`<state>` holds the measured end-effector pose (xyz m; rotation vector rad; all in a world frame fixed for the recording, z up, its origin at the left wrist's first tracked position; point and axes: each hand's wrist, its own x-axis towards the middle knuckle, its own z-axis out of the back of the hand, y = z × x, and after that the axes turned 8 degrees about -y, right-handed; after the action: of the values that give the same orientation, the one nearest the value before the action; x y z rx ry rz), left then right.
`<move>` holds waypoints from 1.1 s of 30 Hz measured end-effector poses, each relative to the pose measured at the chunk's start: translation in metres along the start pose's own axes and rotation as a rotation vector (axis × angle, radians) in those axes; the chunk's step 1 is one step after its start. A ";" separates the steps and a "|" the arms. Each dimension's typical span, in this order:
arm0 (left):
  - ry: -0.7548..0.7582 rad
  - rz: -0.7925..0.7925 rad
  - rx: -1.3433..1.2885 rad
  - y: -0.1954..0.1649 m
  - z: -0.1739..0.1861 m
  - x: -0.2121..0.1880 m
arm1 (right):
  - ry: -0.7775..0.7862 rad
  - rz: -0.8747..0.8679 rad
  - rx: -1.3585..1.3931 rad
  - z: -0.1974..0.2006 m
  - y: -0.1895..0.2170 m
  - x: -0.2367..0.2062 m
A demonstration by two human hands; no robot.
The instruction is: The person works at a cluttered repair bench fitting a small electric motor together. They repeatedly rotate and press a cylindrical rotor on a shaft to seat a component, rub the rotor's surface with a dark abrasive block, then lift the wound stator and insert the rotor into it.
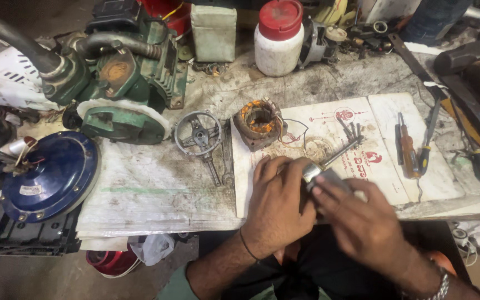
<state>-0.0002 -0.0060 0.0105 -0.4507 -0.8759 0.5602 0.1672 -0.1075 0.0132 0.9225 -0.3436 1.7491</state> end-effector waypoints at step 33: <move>-0.166 -0.041 0.075 0.001 -0.002 -0.005 | 0.001 -0.119 -0.144 0.004 0.006 0.006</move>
<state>-0.0017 -0.0088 0.0058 -0.3210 -1.0167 0.5969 0.1633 -0.1081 0.0219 0.8217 -0.4005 1.5942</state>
